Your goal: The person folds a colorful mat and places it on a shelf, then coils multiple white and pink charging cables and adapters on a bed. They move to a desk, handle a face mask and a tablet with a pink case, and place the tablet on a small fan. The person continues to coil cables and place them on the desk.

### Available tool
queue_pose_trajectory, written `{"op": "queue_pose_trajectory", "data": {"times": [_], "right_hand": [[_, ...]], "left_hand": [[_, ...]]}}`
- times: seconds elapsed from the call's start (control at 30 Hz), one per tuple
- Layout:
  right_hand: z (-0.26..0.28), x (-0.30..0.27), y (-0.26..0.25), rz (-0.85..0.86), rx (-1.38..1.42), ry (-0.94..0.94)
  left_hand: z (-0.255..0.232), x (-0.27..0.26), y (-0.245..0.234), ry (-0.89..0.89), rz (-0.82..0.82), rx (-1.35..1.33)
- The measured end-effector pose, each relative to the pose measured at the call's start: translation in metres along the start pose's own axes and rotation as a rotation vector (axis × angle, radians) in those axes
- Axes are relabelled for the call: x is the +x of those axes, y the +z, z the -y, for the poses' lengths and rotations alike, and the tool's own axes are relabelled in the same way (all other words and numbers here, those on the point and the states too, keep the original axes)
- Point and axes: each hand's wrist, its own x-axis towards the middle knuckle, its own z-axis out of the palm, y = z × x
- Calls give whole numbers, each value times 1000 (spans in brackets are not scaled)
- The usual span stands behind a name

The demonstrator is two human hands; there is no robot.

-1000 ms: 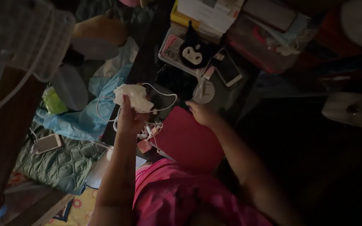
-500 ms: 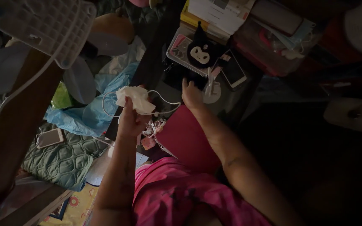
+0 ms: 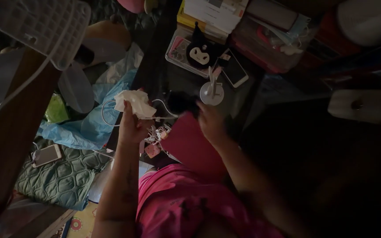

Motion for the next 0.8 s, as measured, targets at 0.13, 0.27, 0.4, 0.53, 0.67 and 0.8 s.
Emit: {"op": "queue_pose_trajectory", "data": {"times": [0.13, 0.27, 0.4, 0.53, 0.67, 0.8], "right_hand": [[7, -27, -51, -243, -12, 119], [2, -38, -102, -308, -28, 163], [-27, -36, -139, -344, -161, 179], [-91, -29, -133, -312, -85, 341], [-168, -30, -94, -226, 139, 534], [-237, -24, -48, 116, 20, 829]], "left_hand": [[2, -2, 2, -14, 39, -55], [5, -2, 4, -20, -59, 3], [7, -1, 1, 3, 60, 24], [12, 3, -2, -4, 6, -6], [18, 9, -2, -45, 68, -57], [22, 11, -2, -63, -36, 4]]}}
